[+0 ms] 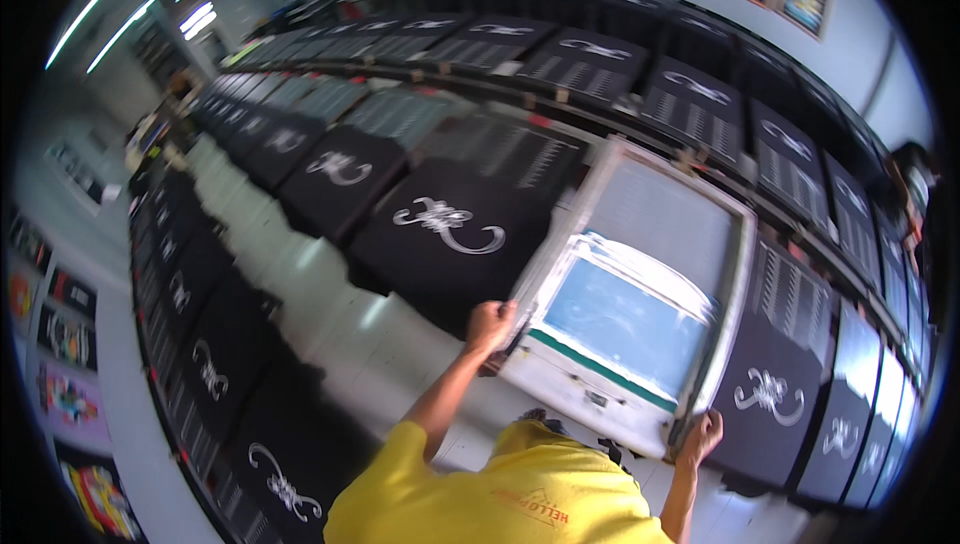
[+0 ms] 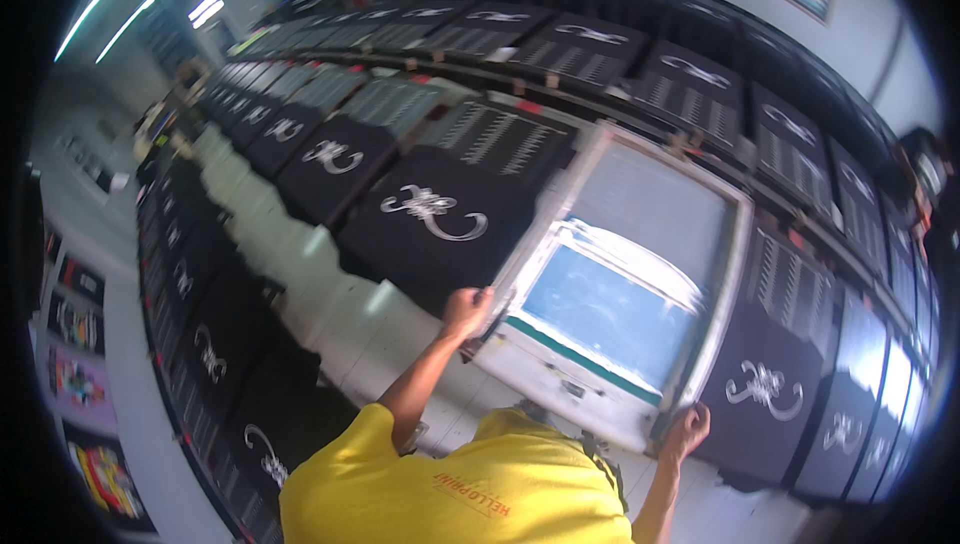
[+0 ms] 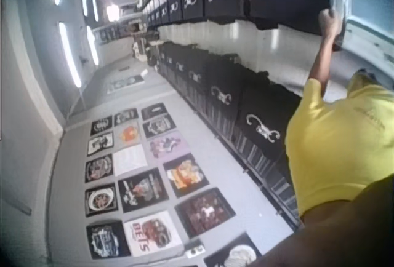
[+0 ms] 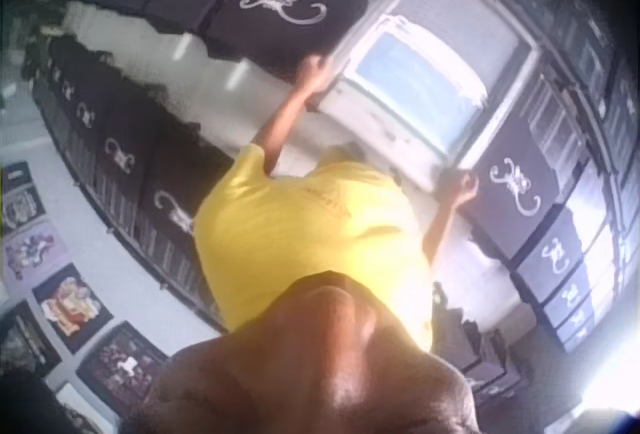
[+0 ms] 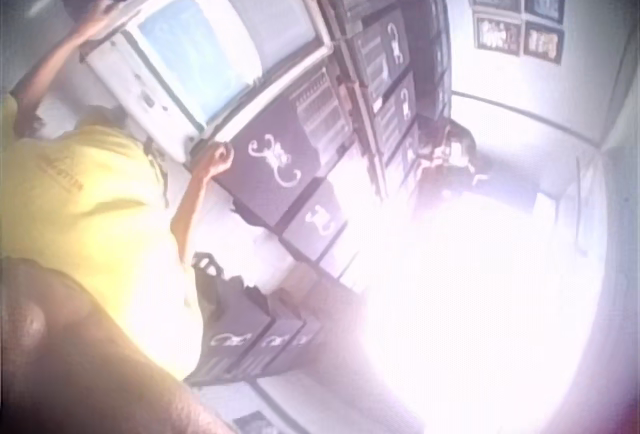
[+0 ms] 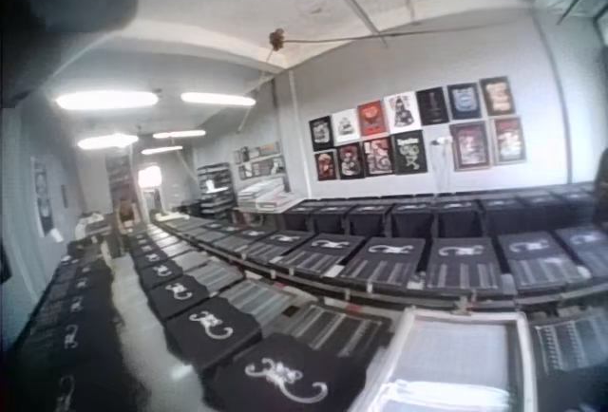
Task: The person performs screen printing on black shirts by pulling a squeegee across a screen frame to apply white ink.
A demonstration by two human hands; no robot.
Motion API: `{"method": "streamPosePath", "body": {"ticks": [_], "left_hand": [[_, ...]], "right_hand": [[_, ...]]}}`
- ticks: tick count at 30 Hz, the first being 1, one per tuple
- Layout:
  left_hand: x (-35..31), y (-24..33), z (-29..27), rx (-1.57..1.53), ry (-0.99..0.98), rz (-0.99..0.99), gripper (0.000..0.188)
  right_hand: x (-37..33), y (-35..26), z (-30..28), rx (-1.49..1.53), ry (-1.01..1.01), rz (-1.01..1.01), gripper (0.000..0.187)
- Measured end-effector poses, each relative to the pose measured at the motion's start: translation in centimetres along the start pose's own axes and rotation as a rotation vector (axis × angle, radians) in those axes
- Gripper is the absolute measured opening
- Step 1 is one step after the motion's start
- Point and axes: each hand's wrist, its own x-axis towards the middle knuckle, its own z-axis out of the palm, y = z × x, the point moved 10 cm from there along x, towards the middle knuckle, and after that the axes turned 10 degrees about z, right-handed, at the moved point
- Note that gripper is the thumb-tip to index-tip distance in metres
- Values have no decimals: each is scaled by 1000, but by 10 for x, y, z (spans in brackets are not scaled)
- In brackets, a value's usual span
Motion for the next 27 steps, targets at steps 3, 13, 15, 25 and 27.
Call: {"method": "streamPosePath", "body": {"ticks": [3,13,15,25,27], "left_hand": [[-2,-3,-6,23,10,30,56],[-7,-20,-2,-145,58,92,51],[-7,-28,8,-185,16,49,48],[4,-37,27,-167,-102,83,41],[7,-34,26,-154,-92,114,41]], "right_hand": [[-5,-16,-4,-55,73,-147,16],[6,0,4,-20,72,-76,17],[9,6,1,3,77,-104,17],[-18,-16,-15,-90,196,-40,21],[-15,-13,-21,-101,194,-52,21]]}}
